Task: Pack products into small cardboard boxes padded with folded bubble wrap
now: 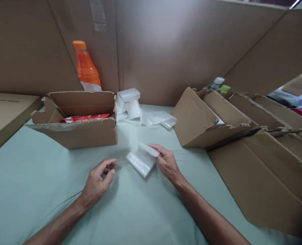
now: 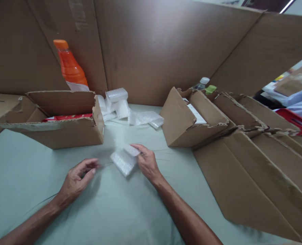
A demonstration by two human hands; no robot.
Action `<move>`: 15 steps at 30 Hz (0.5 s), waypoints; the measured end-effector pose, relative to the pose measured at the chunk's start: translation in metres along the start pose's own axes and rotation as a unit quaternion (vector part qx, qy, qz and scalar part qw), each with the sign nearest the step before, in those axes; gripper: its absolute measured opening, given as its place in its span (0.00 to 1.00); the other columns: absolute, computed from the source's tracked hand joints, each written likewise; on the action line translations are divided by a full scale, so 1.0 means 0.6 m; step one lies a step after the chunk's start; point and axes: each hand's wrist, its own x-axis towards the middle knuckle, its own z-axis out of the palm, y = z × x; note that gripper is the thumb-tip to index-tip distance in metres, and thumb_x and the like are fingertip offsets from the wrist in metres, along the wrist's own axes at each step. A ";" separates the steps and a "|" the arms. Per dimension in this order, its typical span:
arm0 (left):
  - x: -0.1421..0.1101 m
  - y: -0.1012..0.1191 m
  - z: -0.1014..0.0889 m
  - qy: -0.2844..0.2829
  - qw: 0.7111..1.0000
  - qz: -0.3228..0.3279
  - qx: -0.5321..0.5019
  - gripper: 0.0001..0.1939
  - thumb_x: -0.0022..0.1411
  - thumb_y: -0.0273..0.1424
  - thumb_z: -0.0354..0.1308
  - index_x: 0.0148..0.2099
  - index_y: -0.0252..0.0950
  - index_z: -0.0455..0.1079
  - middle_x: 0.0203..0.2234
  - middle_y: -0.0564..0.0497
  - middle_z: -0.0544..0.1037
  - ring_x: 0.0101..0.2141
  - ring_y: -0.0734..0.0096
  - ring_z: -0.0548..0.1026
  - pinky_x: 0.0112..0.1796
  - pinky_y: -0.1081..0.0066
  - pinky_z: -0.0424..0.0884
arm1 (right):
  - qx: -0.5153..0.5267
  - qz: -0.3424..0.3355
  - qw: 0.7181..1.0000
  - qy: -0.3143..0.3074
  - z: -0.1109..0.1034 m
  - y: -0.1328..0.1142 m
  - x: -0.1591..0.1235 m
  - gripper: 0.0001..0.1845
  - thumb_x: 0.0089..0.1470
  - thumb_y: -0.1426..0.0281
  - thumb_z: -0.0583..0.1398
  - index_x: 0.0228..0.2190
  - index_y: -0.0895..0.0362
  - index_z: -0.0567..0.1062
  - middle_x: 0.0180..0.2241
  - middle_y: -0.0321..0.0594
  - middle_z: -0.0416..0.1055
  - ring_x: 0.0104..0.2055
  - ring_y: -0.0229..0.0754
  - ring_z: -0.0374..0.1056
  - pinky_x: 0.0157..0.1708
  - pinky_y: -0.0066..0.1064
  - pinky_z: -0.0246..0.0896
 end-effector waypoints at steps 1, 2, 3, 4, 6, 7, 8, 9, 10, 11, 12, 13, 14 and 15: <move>-0.001 -0.001 -0.002 0.014 1.000 0.011 -0.010 0.19 0.62 0.33 0.58 0.55 0.35 0.71 0.44 0.44 0.80 0.41 0.65 0.78 0.44 0.67 0.74 | 0.079 0.025 0.996 -0.011 0.004 -0.012 -0.004 0.15 0.60 0.64 0.58 0.44 0.54 0.81 0.45 0.42 0.80 0.46 0.47 0.76 0.50 0.42 0.70; -0.001 -0.002 -0.005 0.025 0.999 0.025 -0.027 0.23 0.62 0.33 0.59 0.59 0.35 0.68 0.48 0.43 0.79 0.45 0.63 0.77 0.47 0.65 0.73 | 0.147 0.048 0.988 -0.025 0.009 -0.022 -0.007 0.16 0.60 0.60 0.59 0.44 0.55 0.80 0.44 0.42 0.80 0.44 0.47 0.77 0.48 0.41 0.71; 0.000 -0.003 -0.009 0.031 0.997 0.042 -0.049 0.27 0.62 0.34 0.59 0.62 0.36 0.64 0.51 0.41 0.77 0.48 0.61 0.76 0.49 0.63 0.72 | 0.196 0.065 0.978 -0.038 0.014 -0.030 -0.010 0.17 0.59 0.58 0.61 0.44 0.55 0.80 0.43 0.42 0.81 0.43 0.47 0.77 0.47 0.41 0.72; 0.000 -0.003 -0.012 0.030 0.995 0.058 -0.072 0.29 0.62 0.35 0.59 0.64 0.36 0.61 0.53 0.40 0.75 0.51 0.58 0.74 0.50 0.61 0.72 | 0.221 0.073 0.972 -0.043 0.020 -0.034 -0.011 0.19 0.58 0.56 0.62 0.44 0.55 0.80 0.43 0.43 0.81 0.44 0.47 0.77 0.48 0.41 0.71; 0.002 -0.003 -0.018 0.017 0.993 0.076 -0.087 0.29 0.63 0.36 0.59 0.65 0.37 0.60 0.54 0.40 0.74 0.54 0.55 0.72 0.51 0.59 0.71 | 0.202 0.072 0.976 -0.029 0.030 -0.028 -0.008 0.21 0.55 0.55 0.65 0.46 0.55 0.80 0.45 0.44 0.80 0.48 0.49 0.75 0.52 0.43 0.69; 0.003 -0.002 -0.020 0.009 0.994 0.078 -0.072 0.28 0.63 0.36 0.59 0.64 0.37 0.62 0.54 0.40 0.74 0.54 0.55 0.73 0.51 0.58 0.71 | 0.167 0.070 0.983 -0.007 0.034 -0.020 -0.005 0.23 0.53 0.56 0.66 0.47 0.55 0.79 0.48 0.45 0.79 0.51 0.51 0.73 0.54 0.45 0.67; 0.004 0.000 -0.021 0.003 0.996 0.082 -0.045 0.26 0.63 0.36 0.59 0.62 0.37 0.64 0.53 0.41 0.74 0.53 0.56 0.73 0.51 0.58 0.71 | 0.127 0.068 0.989 0.023 0.036 -0.010 -0.003 0.26 0.52 0.56 0.66 0.50 0.55 0.77 0.51 0.46 0.77 0.53 0.52 0.72 0.55 0.46 0.65; 0.004 0.001 -0.022 -0.001 0.996 0.093 -0.011 0.24 0.63 0.35 0.59 0.61 0.38 0.65 0.53 0.41 0.74 0.52 0.56 0.73 0.51 0.57 0.71 | 0.086 0.062 0.993 0.058 0.036 0.001 -0.001 0.29 0.51 0.57 0.67 0.52 0.55 0.75 0.54 0.47 0.75 0.56 0.53 0.70 0.56 0.48 0.64; 0.003 0.003 -0.021 -0.004 0.993 0.114 0.023 0.23 0.63 0.34 0.59 0.59 0.38 0.67 0.53 0.41 0.74 0.52 0.56 0.73 0.51 0.56 0.71 | 0.049 0.052 0.993 0.091 0.035 0.010 -0.001 0.31 0.50 0.58 0.67 0.54 0.55 0.73 0.56 0.49 0.72 0.57 0.54 0.68 0.56 0.49 0.64; 0.002 0.004 -0.021 -0.008 0.988 0.144 0.053 0.21 0.63 0.33 0.59 0.58 0.37 0.68 0.54 0.41 0.73 0.52 0.56 0.73 0.52 0.56 0.70 | 0.015 0.033 0.992 0.119 0.032 0.016 -0.003 0.31 0.51 0.59 0.66 0.55 0.55 0.72 0.58 0.49 0.71 0.58 0.54 0.68 0.56 0.49 0.64; 0.001 0.005 -0.019 -0.016 0.981 0.179 0.077 0.20 0.63 0.32 0.58 0.57 0.37 0.68 0.54 0.41 0.73 0.53 0.56 0.72 0.53 0.55 0.70 | -0.015 0.005 0.990 0.138 0.027 0.018 -0.007 0.28 0.53 0.61 0.64 0.55 0.54 0.73 0.58 0.49 0.70 0.59 0.53 0.67 0.56 0.49 0.64; 0.000 0.006 -0.018 -0.028 0.971 0.218 0.096 0.19 0.64 0.30 0.57 0.57 0.37 0.69 0.55 0.41 0.73 0.55 0.56 0.71 0.54 0.54 0.69 | -0.041 -0.029 0.988 0.144 0.022 0.016 -0.013 0.23 0.56 0.63 0.63 0.53 0.54 0.74 0.57 0.49 0.71 0.58 0.52 0.68 0.56 0.49 0.64; -0.001 0.006 -0.016 -0.047 0.960 0.253 0.112 0.18 0.64 0.29 0.56 0.56 0.37 0.69 0.56 0.41 0.73 0.56 0.55 0.70 0.56 0.53 0.67 | -0.065 -0.064 0.987 0.135 0.016 0.010 -0.021 0.18 0.58 0.65 0.61 0.50 0.53 0.75 0.56 0.47 0.73 0.58 0.50 0.68 0.56 0.48 0.64; -0.003 0.006 -0.014 -0.071 0.949 0.280 0.127 0.17 0.65 0.27 0.55 0.56 0.37 0.69 0.56 0.41 0.73 0.58 0.55 0.69 0.57 0.52 0.66 | -0.089 -0.098 0.985 0.110 0.010 0.002 -0.031 0.14 0.60 0.68 0.59 0.47 0.52 0.76 0.53 0.46 0.75 0.57 0.49 0.69 0.56 0.47 0.64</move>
